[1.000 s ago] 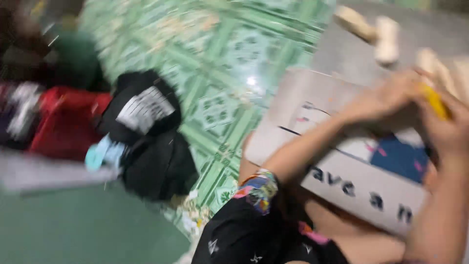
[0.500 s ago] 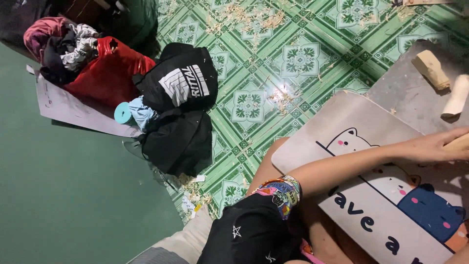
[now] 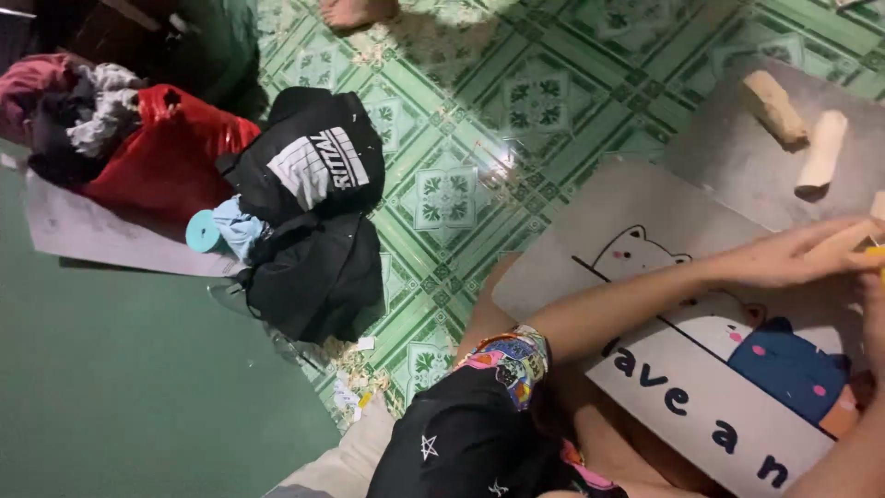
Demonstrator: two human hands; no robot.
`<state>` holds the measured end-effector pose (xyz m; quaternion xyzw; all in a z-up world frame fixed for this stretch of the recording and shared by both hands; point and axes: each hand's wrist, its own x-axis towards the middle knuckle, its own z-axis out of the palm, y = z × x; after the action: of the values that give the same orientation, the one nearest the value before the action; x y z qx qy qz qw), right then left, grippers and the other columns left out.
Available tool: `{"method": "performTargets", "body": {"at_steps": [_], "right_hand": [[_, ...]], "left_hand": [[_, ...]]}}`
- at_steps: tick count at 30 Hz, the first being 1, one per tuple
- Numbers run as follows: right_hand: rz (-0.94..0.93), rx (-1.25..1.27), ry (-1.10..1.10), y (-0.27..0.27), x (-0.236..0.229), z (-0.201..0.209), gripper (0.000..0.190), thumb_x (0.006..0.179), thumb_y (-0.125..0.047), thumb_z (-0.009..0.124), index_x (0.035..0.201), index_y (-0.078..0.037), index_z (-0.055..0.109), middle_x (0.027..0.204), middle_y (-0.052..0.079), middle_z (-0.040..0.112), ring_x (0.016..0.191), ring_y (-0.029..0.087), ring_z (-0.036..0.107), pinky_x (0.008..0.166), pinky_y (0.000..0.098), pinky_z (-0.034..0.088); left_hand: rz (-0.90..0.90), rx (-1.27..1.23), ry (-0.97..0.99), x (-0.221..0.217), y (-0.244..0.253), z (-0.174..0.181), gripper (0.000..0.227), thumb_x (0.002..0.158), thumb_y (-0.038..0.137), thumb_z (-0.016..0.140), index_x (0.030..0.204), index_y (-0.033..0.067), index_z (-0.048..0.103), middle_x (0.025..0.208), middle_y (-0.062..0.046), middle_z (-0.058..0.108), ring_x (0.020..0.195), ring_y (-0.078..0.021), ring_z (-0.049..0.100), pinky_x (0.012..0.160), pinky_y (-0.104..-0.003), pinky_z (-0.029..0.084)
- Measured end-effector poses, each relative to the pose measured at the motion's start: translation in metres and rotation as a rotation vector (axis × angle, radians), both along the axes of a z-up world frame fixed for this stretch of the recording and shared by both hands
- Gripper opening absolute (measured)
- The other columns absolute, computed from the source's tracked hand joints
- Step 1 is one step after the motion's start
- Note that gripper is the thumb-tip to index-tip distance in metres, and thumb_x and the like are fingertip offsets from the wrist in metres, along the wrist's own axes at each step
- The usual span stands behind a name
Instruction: The person carves and shaves small wooden blocks by holding them in one hand and using a utility knife in the other to scrape, cut, and trim the wood.
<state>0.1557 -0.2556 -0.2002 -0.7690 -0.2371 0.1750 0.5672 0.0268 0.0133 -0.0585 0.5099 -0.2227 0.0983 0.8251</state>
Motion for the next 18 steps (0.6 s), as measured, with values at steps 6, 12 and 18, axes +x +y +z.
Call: {"method": "performTargets", "body": {"at_steps": [6, 12, 18], "right_hand": [[-0.262, -0.334, -0.263, 0.039, -0.081, 0.107, 0.052, 0.142, -0.041, 0.047, 0.152, 0.008, 0.059, 0.125, 0.032, 0.063, 0.103, 0.043, 0.064, 0.074, 0.0452, 0.053], [-0.119, -0.191, -0.317, 0.027, -0.063, 0.089, 0.036, 0.143, -0.019, 0.047, 0.156, 0.015, 0.053, 0.128, 0.032, 0.06, 0.11, 0.039, 0.063, 0.083, 0.0412, 0.053], [-0.161, -0.323, -0.547, 0.037, -0.081, 0.112, 0.036, 0.146, -0.015, 0.055, 0.148, 0.019, 0.063, 0.12, 0.037, 0.068, 0.107, 0.047, 0.07, 0.077, 0.0463, 0.059]], "left_hand": [[-0.044, -0.051, 0.128, -0.009, 0.001, 0.015, 0.05, 0.104, 0.033, 0.074, 0.149, 0.0173, 0.061, 0.121, -0.005, 0.077, 0.106, -0.0163, 0.073, 0.09, -0.031, 0.061], [-0.038, 0.016, 0.129, 0.006, -0.002, -0.011, 0.06, 0.101, 0.042, 0.076, 0.154, 0.0186, 0.059, 0.141, -0.004, 0.071, 0.126, -0.0179, 0.069, 0.108, -0.033, 0.057], [0.015, 0.083, 0.198, 0.005, -0.001, -0.007, 0.067, 0.096, 0.05, 0.074, 0.153, 0.0203, 0.057, 0.134, -0.009, 0.075, 0.121, -0.0213, 0.074, 0.101, -0.034, 0.062]]}}
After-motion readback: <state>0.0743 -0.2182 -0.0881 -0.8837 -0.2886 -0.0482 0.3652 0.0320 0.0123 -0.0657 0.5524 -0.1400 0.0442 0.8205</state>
